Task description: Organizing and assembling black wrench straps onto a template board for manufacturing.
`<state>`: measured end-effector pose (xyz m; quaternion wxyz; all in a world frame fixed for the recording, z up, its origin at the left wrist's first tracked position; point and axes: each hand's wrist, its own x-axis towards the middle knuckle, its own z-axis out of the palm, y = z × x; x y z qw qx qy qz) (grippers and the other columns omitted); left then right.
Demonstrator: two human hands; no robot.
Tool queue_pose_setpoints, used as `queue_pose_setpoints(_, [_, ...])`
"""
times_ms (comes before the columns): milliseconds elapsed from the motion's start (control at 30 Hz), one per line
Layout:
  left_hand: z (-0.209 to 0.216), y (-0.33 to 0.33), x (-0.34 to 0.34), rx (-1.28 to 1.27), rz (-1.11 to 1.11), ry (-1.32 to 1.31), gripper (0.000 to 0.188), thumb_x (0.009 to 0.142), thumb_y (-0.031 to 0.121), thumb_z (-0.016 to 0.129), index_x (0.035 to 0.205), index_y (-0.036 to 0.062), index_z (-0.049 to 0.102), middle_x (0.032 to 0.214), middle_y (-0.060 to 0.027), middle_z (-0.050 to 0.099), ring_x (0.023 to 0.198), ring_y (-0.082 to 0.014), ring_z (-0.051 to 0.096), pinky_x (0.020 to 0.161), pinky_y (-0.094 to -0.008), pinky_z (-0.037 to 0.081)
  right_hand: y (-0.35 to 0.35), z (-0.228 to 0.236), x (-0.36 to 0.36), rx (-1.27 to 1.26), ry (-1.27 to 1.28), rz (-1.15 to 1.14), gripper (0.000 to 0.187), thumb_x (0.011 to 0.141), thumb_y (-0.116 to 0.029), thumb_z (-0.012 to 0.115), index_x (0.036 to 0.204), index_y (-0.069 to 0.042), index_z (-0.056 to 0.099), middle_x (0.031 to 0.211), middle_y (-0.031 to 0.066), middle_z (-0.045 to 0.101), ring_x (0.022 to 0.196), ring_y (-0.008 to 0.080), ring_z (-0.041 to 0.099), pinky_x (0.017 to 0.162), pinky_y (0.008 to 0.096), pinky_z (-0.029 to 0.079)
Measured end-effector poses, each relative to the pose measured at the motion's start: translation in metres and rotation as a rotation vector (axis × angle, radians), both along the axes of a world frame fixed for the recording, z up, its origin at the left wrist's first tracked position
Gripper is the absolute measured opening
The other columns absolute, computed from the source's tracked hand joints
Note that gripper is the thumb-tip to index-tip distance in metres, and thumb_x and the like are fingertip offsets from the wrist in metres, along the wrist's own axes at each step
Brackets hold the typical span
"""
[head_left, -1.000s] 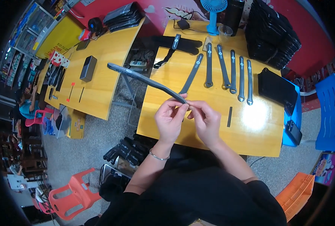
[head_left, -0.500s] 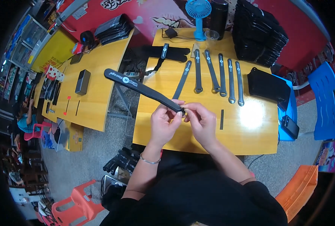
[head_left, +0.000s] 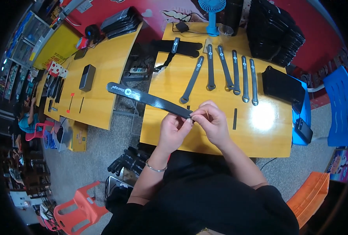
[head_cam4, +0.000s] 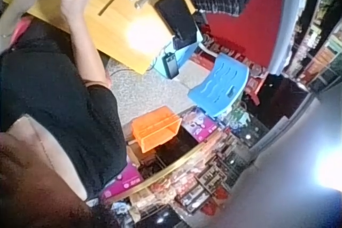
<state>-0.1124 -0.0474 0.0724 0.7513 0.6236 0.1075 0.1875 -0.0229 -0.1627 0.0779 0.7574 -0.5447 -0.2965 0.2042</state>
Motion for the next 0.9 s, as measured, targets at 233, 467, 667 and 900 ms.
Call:
queue_pose_setpoints(233, [0.01, 0.005, -0.014, 0.203, -0.092, 0.081, 0.009, 0.079, 0.002, 0.062, 0.082, 0.0008, 0.054, 0.074, -0.0036, 0.056, 0.065, -0.0103, 0.053, 0.06, -0.0227, 0.045, -0.01, 0.022, 0.018, -0.149, -0.46, -0.181, 0.005, 0.076, 0.002, 0.064, 0.08, 0.001, 0.063, 0.081, 0.0059, 0.052, 0.069, 0.0113, 0.052, 0.056, 0.0196, 0.039])
queue_pose_setpoints(467, [-0.008, 0.014, -0.047, 0.405, -0.324, 0.316, 0.015, 0.075, 0.002, 0.061, 0.084, 0.0001, 0.05, 0.074, -0.0057, 0.053, 0.068, -0.0148, 0.057, 0.063, -0.026, 0.047, -0.015, 0.068, 0.024, -0.24, -0.701, -0.111, 0.006, 0.077, -0.001, 0.064, 0.081, -0.004, 0.061, 0.081, 0.0071, 0.057, 0.069, 0.0156, 0.055, 0.053, 0.0242, 0.044])
queue_pose_setpoints(667, [0.0, 0.013, -0.033, -0.361, -0.045, -0.043, 0.022, 0.082, -0.004, 0.044, 0.102, 0.0053, 0.042, 0.098, -0.0077, 0.049, 0.096, -0.0149, 0.053, 0.084, -0.0261, 0.044, 0.002, 0.035, -0.014, -0.203, -0.863, 0.097, 0.014, 0.075, -0.009, 0.067, 0.085, -0.008, 0.057, 0.084, 0.0037, 0.065, 0.071, 0.0226, 0.065, 0.057, 0.0285, 0.051])
queue_pose_setpoints(900, [-0.006, 0.014, -0.043, -0.475, 0.008, -0.046, 0.022, 0.088, 0.001, 0.033, 0.107, 0.004, 0.043, 0.099, -0.009, 0.051, 0.094, -0.0166, 0.051, 0.084, -0.0283, 0.043, 0.018, 0.023, -0.016, -0.023, -0.938, -0.028, 0.016, 0.071, -0.01, 0.07, 0.083, -0.008, 0.058, 0.094, 0.0051, 0.066, 0.077, 0.0196, 0.067, 0.057, 0.0261, 0.052])
